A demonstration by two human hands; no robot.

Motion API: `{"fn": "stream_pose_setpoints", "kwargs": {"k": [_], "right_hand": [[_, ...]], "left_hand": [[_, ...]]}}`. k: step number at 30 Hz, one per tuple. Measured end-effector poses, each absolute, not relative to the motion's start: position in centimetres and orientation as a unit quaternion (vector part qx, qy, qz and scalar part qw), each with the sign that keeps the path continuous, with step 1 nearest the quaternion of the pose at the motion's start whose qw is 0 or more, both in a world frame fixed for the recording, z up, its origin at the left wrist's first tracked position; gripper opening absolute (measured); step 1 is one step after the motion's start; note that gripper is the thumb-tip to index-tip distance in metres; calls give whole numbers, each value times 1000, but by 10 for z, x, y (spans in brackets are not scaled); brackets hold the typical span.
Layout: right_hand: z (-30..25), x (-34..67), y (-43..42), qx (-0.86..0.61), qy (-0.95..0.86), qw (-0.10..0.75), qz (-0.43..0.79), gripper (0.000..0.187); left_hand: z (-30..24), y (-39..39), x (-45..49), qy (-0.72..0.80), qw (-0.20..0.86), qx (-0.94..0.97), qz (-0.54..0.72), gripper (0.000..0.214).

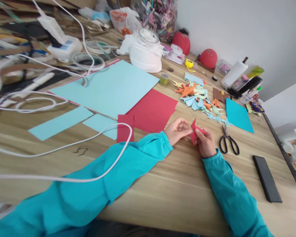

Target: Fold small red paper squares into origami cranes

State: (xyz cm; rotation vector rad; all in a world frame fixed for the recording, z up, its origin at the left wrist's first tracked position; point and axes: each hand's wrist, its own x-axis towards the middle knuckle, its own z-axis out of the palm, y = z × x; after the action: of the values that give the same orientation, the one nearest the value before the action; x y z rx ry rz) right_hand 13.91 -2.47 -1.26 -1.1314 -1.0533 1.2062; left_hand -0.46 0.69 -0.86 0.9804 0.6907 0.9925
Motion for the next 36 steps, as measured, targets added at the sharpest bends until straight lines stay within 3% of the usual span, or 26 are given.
{"fn": "stream_pose_setpoints", "kwargs": {"k": [6, 10, 16, 36], "right_hand": [[-15, 139, -25, -489, -466, 555, 486, 21], [-12, 139, -25, -500, -484, 532, 483, 22], [-7, 138, -27, -504, -523, 494, 477, 22], [-11, 140, -28, -477, -478, 522, 522, 21]], "left_hand": [[-8, 5, -5, 326, 700, 511, 378, 12], [-5, 2, -6, 321, 679, 544, 375, 8], [-7, 1, -5, 331, 642, 575, 384, 8], [-1, 1, -9, 313, 652, 605, 335, 16]]}}
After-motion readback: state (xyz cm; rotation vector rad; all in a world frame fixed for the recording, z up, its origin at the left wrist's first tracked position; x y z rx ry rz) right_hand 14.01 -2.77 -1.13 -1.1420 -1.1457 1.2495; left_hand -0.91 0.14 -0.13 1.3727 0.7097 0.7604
